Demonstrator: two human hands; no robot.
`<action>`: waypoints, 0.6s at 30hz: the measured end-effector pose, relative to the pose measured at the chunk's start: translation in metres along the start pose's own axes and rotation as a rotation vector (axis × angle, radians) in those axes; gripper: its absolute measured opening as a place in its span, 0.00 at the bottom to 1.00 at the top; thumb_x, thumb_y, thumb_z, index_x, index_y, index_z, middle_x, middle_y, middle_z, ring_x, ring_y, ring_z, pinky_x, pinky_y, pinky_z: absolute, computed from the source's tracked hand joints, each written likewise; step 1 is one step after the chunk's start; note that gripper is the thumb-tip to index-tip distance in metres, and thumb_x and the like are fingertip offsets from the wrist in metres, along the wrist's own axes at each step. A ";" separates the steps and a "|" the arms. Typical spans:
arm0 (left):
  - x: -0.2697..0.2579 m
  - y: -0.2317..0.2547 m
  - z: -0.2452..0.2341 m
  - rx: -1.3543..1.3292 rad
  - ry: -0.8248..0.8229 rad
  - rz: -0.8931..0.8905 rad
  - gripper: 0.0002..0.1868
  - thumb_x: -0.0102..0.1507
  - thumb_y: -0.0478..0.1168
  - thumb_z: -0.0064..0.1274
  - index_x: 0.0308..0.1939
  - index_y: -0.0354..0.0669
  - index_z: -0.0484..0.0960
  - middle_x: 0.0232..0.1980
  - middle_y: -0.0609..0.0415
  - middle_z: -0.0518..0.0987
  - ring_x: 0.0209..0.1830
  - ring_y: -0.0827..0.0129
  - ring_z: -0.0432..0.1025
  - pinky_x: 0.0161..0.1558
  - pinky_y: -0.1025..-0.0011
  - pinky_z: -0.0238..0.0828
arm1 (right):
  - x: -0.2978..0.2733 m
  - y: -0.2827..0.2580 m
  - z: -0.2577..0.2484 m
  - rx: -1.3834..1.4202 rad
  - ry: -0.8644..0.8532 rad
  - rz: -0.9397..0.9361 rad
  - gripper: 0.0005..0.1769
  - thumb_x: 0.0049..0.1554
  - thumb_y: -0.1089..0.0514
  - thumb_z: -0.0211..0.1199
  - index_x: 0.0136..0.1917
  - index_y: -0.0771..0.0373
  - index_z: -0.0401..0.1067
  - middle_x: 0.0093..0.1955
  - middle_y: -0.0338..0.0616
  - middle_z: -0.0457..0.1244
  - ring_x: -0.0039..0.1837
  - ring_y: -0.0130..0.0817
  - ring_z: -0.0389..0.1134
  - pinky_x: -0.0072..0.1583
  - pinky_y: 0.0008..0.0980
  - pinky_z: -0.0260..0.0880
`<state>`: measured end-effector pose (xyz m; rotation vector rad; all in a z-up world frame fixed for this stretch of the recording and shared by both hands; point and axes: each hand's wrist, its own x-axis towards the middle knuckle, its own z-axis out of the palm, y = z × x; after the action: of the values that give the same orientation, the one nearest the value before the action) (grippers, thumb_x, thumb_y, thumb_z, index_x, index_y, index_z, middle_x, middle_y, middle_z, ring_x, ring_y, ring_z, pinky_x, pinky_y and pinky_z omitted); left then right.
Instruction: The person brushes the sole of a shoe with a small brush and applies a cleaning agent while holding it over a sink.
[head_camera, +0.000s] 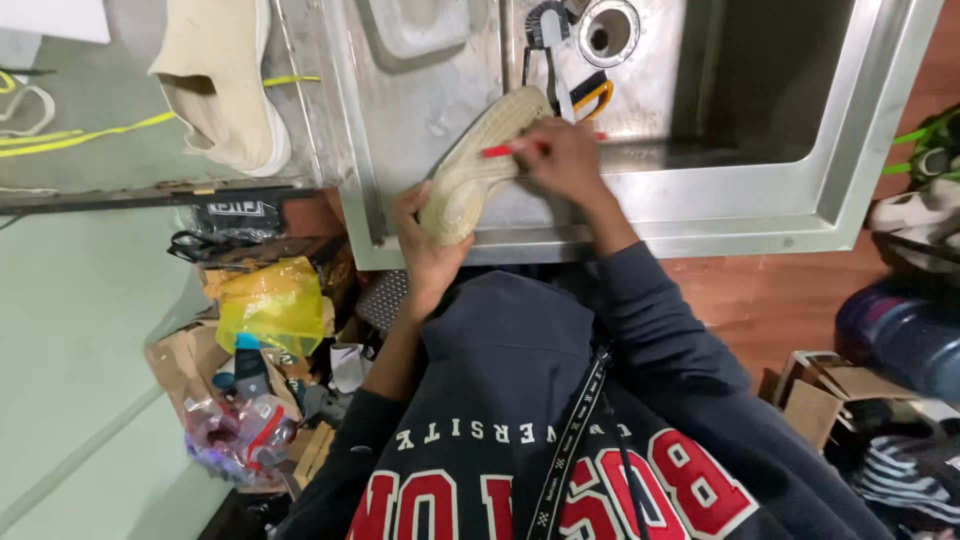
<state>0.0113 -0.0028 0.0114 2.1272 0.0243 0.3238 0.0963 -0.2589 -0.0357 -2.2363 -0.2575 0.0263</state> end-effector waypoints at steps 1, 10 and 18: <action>-0.002 -0.001 -0.003 0.001 0.000 0.006 0.47 0.40 0.28 0.74 0.64 0.34 0.73 0.60 0.38 0.76 0.60 0.41 0.78 0.62 0.55 0.76 | 0.000 -0.020 -0.006 0.002 0.005 -0.002 0.17 0.68 0.42 0.68 0.39 0.46 0.79 0.36 0.40 0.67 0.44 0.48 0.73 0.47 0.42 0.63; -0.002 0.003 0.000 -0.129 -0.003 -0.074 0.48 0.39 0.24 0.74 0.63 0.33 0.72 0.61 0.35 0.75 0.60 0.39 0.77 0.62 0.53 0.74 | -0.012 -0.011 -0.014 -0.122 -0.046 0.146 0.10 0.63 0.43 0.67 0.42 0.43 0.80 0.40 0.36 0.69 0.47 0.46 0.74 0.52 0.44 0.61; -0.007 0.008 -0.001 -0.218 -0.052 -0.172 0.47 0.44 0.24 0.73 0.65 0.38 0.69 0.66 0.41 0.70 0.66 0.46 0.73 0.68 0.47 0.67 | -0.030 0.026 -0.011 -0.105 0.003 0.141 0.11 0.63 0.42 0.69 0.39 0.40 0.79 0.38 0.32 0.68 0.46 0.43 0.73 0.50 0.41 0.58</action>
<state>0.0036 -0.0070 0.0169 1.9019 0.1355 0.1612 0.0721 -0.2885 -0.0508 -2.3553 -0.1010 0.0865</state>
